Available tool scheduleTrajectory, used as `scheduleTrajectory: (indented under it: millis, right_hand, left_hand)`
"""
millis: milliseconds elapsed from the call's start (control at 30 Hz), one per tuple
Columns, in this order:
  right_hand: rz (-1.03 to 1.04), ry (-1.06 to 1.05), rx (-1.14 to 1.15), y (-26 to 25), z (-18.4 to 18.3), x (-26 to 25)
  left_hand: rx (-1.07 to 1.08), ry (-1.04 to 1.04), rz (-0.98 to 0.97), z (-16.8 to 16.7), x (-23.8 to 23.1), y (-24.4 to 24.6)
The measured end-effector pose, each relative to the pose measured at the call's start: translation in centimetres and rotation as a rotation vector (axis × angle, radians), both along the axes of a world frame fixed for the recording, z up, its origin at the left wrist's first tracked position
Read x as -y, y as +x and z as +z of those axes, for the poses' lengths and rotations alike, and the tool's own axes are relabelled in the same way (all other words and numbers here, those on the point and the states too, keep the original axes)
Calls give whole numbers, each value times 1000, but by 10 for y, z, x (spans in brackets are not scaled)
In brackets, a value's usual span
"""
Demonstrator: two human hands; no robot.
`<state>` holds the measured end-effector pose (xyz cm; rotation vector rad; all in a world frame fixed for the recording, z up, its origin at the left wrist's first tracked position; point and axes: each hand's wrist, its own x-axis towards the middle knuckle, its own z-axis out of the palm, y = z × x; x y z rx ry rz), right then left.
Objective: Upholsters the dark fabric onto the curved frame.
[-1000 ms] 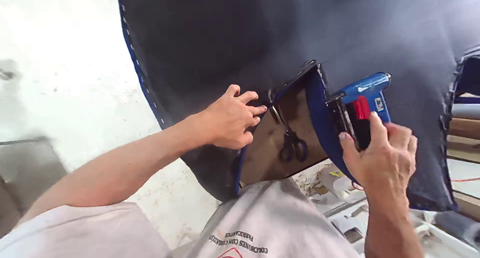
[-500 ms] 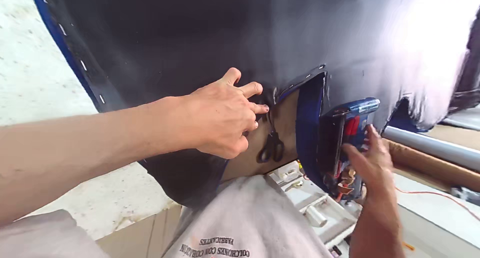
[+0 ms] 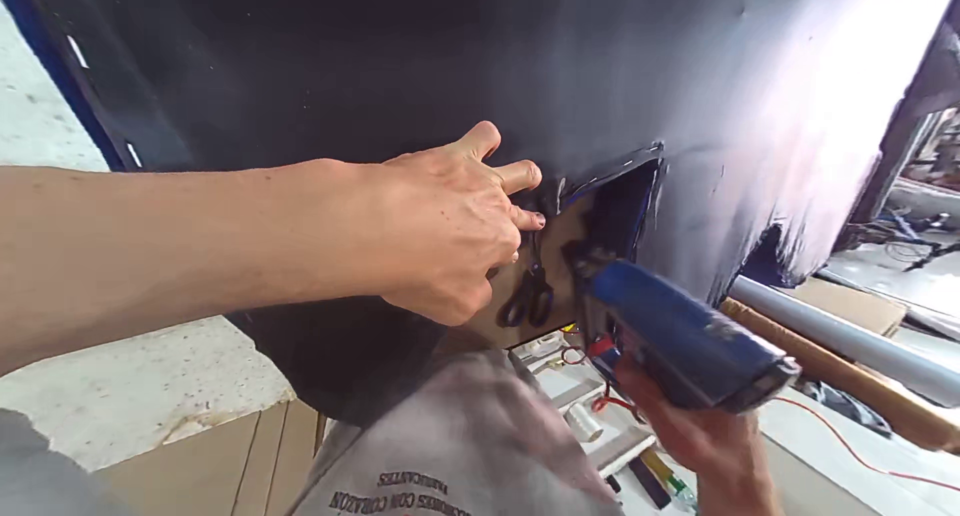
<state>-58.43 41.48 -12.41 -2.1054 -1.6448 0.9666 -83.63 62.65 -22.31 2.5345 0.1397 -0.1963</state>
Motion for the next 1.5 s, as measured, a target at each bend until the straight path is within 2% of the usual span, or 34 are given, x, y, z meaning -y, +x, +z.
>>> scheduleTrajectory:
  millis: [100, 367, 467, 533, 600, 667, 733, 833, 933, 1000, 1067, 1167, 1267, 1367, 1500]
  right_hand:
    - [125, 19, 6, -14, -13, -14]
    - [189, -30, 75, -20, -24, -25]
    - [130, -23, 122, -7, -12, -14]
    - [9, 13, 253, 8, 3, -2]
    - [-93, 3, 483, 25, 8, -1]
    - [-108, -21, 552, 45, -5, -3]
    - [-99, 25, 513, 65, -30, -3]
    - [-53, 126, 593, 86, -68, -6]
    - [63, 180, 686, 97, -62, -17]
    - [166, 264, 606, 89, -43, -35]
    - [377, 433, 437, 64, -41, -59]
    - [791, 607, 92, 18, -69, -107]
    - [1055, 648, -1, -7, -97, -139]
    - [1129, 642, 10, -11, -111, -146]
    - [1131, 702, -1, -13, -119, -142]
  left_hand:
    - [-16, -15, -8, 1, -2, -1]
    - [9, -42, 5, -2, -3, -1]
    - [0, -41, 1, -1, -1, -1]
    - [77, -94, 48, -3, 3, -6]
    - [269, -179, 229, -5, 15, -18]
    - [369, -171, 527, 0, 35, -31]
    - [317, -109, 782, 5, 67, -40]
    - [201, -62, 1011, 9, 123, -30]
    - [167, 85, 1210, 4, 160, 0]
    - [191, 209, 1342, -4, 171, 16]
    - [226, 280, 1439, -12, 176, 28]
    - [225, 337, 1499, -17, 178, 41]
    - [190, 433, 1510, -21, 177, 50]
    - [188, 527, 1521, -27, 177, 56]
    - [205, 593, 1515, -30, 175, 59]
